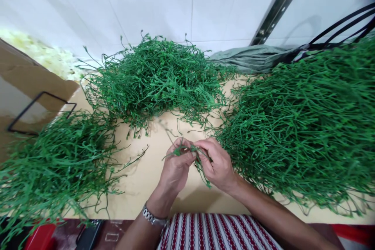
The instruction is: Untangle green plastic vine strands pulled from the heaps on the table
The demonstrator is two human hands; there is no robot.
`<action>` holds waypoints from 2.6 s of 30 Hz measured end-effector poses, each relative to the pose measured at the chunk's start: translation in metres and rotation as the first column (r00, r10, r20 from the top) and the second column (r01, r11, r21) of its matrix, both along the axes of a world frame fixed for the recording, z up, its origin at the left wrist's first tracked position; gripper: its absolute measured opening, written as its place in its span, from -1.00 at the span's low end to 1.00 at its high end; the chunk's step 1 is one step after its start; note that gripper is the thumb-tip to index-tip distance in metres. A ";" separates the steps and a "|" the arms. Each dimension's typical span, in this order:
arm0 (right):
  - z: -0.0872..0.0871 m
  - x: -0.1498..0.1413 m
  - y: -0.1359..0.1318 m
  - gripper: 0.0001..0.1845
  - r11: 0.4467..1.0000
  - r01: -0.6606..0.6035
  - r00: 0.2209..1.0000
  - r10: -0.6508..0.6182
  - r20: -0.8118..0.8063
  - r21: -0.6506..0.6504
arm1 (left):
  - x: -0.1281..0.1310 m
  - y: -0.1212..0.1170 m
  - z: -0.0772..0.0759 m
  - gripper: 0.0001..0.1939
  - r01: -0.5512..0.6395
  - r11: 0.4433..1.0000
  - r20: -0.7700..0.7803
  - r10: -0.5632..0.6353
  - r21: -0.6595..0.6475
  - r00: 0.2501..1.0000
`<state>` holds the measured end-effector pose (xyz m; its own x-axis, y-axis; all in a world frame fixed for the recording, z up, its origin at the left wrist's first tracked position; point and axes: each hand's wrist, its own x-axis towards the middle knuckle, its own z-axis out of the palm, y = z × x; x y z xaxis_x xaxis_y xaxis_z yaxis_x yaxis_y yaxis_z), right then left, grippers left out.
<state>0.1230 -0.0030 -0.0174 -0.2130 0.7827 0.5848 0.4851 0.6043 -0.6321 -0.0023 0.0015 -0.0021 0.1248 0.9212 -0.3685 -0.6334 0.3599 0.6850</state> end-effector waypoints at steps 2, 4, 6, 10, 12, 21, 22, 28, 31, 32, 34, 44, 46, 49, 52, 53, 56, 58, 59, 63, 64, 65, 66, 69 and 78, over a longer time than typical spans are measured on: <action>0.000 0.002 0.000 -0.73 1.000 0.011 1.000 -0.011 0.008 -0.018 | -0.001 0.000 0.001 -0.79 -0.011 0.999 -0.038 0.012 0.051 0.999; 0.000 0.002 0.000 -0.74 0.999 0.009 1.000 -0.008 0.007 -0.047 | -0.002 0.001 0.003 -0.80 -0.008 0.997 -0.074 0.014 0.077 0.997; 0.000 0.002 0.000 -0.76 0.996 -0.027 1.000 0.028 0.006 -0.079 | -0.003 0.001 0.003 -0.81 -0.003 0.997 -0.104 0.011 0.073 0.995; 0.006 0.008 -0.003 -0.78 0.980 -0.113 0.992 0.120 0.037 -0.162 | -0.004 0.000 0.001 -0.83 -0.024 0.997 -0.156 0.036 0.078 0.987; 0.014 0.018 -0.005 -0.75 0.953 -0.173 0.981 0.189 0.041 -0.247 | -0.005 -0.001 -0.002 -0.85 -0.034 0.993 -0.194 0.055 0.109 0.979; 0.041 0.032 0.005 -0.62 0.913 -0.229 0.964 0.262 0.054 -0.337 | -0.007 -0.003 -0.008 -0.90 -0.004 0.973 -0.350 0.086 0.230 0.933; 0.037 0.026 0.007 -0.62 0.903 -0.248 0.954 0.290 0.071 -0.350 | -0.006 -0.003 -0.008 -0.90 0.009 0.972 -0.349 0.076 0.236 0.934; 0.019 0.012 0.008 -0.66 0.920 -0.230 0.938 0.297 0.180 -0.318 | -0.004 -0.006 -0.009 -0.92 0.017 0.963 -0.448 0.109 0.268 0.887; 0.018 0.016 0.007 -0.75 0.946 -0.170 0.928 0.248 0.280 -0.275 | -0.006 -0.007 -0.007 -0.94 0.058 0.951 -0.548 0.125 0.305 0.827; 0.019 0.017 0.006 -0.79 0.953 -0.151 0.919 0.233 0.318 -0.262 | -0.007 -0.007 -0.006 -0.94 0.080 0.945 -0.577 0.126 0.318 0.807; 0.019 0.019 0.006 -0.81 0.961 -0.136 0.903 0.220 0.368 -0.240 | -0.009 -0.006 -0.003 -0.95 0.134 0.935 -0.624 0.109 0.329 0.774; 0.019 0.021 0.003 -0.80 0.956 -0.176 0.894 0.256 0.368 -0.236 | -0.016 -0.003 -0.005 -0.90 0.310 0.914 -0.614 -0.090 0.262 0.784; 0.019 0.020 0.003 -0.81 0.957 -0.177 0.880 0.258 0.399 -0.229 | -0.017 -0.004 -0.006 -0.91 0.336 0.897 -0.645 -0.078 0.288 0.760; 0.022 0.016 0.001 -0.83 0.981 -0.120 0.870 0.178 0.459 -0.153 | -0.018 -0.005 -0.006 -0.87 0.379 0.863 -0.757 0.006 0.334 0.653; 0.024 0.011 -0.002 -0.82 0.999 -0.012 0.836 0.030 0.549 -0.037 | -0.016 -0.006 -0.003 -0.80 0.437 0.824 -0.868 0.125 0.362 0.481; 0.024 0.010 -0.003 -0.82 1.000 0.011 0.816 0.001 0.577 -0.017 | -0.016 -0.006 -0.002 -0.79 0.456 0.810 -0.886 0.159 0.369 0.436; 0.021 0.008 -0.005 -0.79 0.999 0.037 0.784 -0.021 0.621 -0.013 | -0.015 -0.004 0.000 -0.81 0.494 0.780 -0.907 0.220 0.384 0.358; 0.018 0.009 -0.005 -0.77 0.999 0.032 0.799 0.001 0.601 -0.044 | -0.014 -0.003 0.000 -0.82 0.519 0.766 -0.912 0.215 0.379 0.349; 0.017 0.009 -0.005 -0.77 0.997 0.023 0.814 0.022 0.580 -0.069 | -0.014 -0.002 -0.001 -0.81 0.531 0.762 -0.914 0.198 0.372 0.355; 0.016 0.013 -0.001 -0.81 0.976 -0.041 0.867 0.142 0.478 -0.216 | -0.016 -0.001 -0.005 -0.81 0.550 0.756 -0.897 0.107 0.353 0.429; 0.017 0.014 0.000 -0.84 0.967 -0.056 0.876 0.167 0.453 -0.249 | -0.017 -0.001 -0.006 -0.82 0.555 0.756 -0.891 0.084 0.348 0.445; 0.017 0.015 0.001 -0.86 0.958 -0.070 0.884 0.189 0.428 -0.279 | -0.018 -0.001 -0.006 -0.83 0.562 0.754 -0.888 0.060 0.340 0.456; 0.017 0.016 0.003 -0.87 0.949 -0.082 0.890 0.208 0.405 -0.306 | -0.019 -0.001 -0.007 -0.85 0.573 0.751 -0.886 0.033 0.326 0.462; 0.015 0.017 0.004 -0.86 0.931 -0.110 0.896 0.245 0.372 -0.348 | -0.022 0.000 -0.006 -0.88 0.607 0.745 -0.887 -0.044 0.277 0.459; 0.010 0.019 -0.003 -0.83 0.964 -0.132 0.806 0.241 0.541 -0.233 | -0.027 0.006 -0.002 -0.86 0.679 0.711 -0.912 -0.133 0.185 0.388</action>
